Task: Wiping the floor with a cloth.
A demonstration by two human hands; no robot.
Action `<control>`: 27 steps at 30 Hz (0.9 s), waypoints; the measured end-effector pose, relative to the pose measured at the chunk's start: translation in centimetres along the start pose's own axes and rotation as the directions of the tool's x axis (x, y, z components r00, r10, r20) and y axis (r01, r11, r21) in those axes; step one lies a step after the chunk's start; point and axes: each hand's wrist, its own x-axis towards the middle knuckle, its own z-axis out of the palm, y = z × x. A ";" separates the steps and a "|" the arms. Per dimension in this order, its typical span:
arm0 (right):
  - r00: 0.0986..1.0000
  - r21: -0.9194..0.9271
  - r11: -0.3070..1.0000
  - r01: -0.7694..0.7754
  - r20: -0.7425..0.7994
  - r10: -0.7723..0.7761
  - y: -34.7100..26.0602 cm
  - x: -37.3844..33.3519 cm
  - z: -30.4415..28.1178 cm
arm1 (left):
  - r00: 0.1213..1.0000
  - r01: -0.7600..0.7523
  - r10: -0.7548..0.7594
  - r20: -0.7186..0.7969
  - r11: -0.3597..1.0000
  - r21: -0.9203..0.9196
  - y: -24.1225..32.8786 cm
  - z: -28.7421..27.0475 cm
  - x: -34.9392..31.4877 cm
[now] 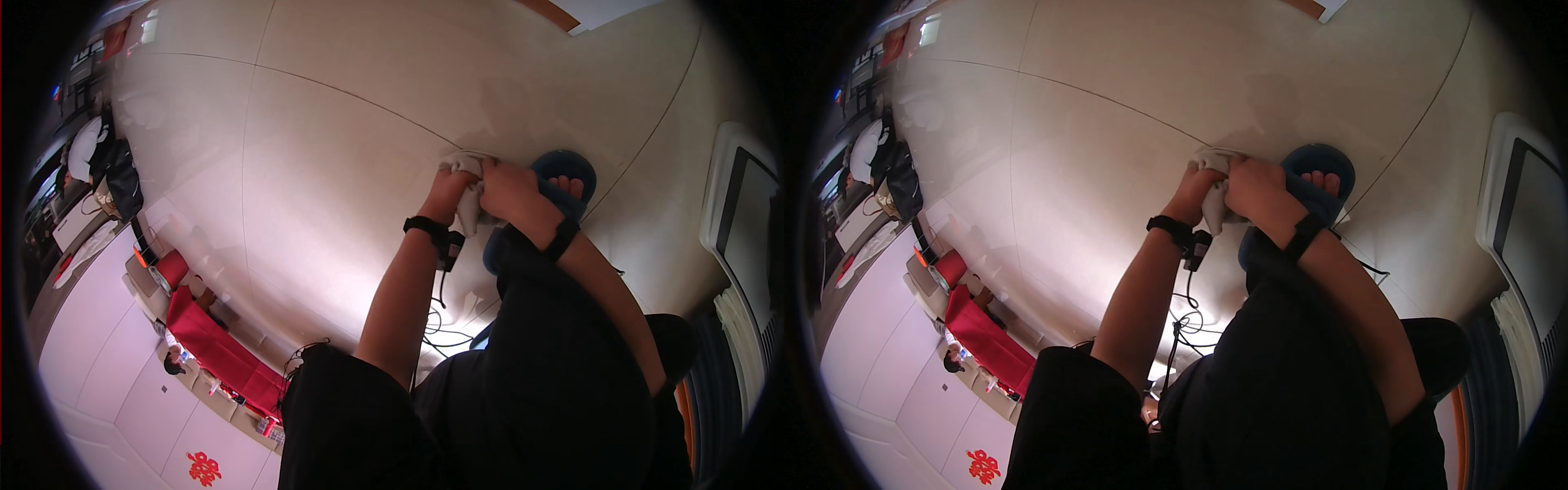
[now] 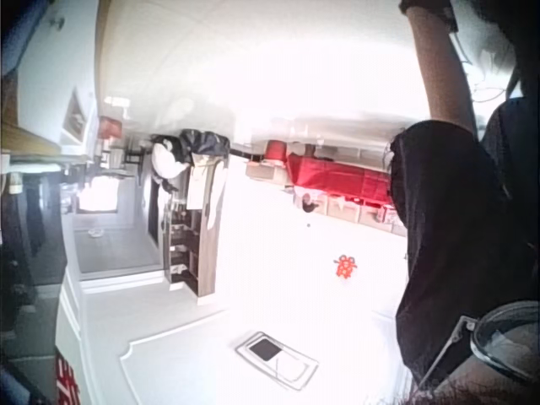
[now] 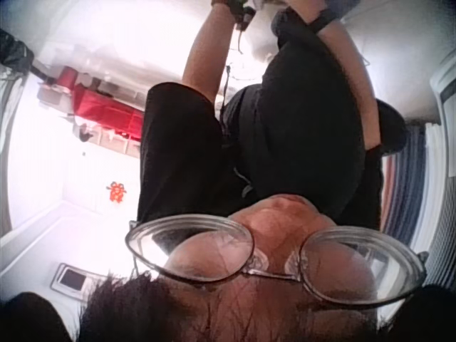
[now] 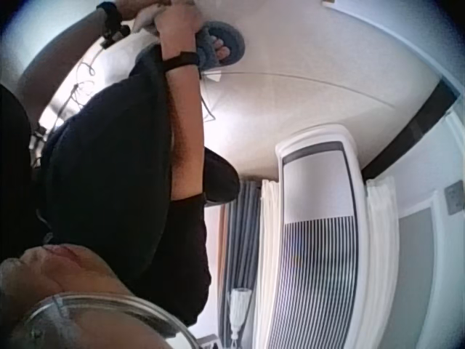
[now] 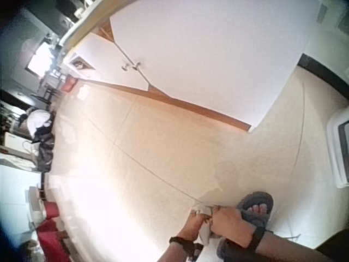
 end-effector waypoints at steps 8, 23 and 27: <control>0.885 -0.283 0.949 0.138 -0.395 -0.247 0.3 1.9 -0.2 | 0.937 0.134 -0.307 -0.166 0.756 -0.641 -0.8 2.7 1.7; 0.845 -0.264 0.950 0.167 -0.459 -0.276 0.9 2.0 0.0 | 0.931 0.207 -0.320 -0.174 0.858 -0.471 -0.7 2.7 1.8; 0.849 -0.261 0.951 0.167 -0.453 -0.273 1.0 2.0 0.3 | 0.931 0.171 -0.300 -0.207 0.862 -0.477 -0.3 3.1 1.6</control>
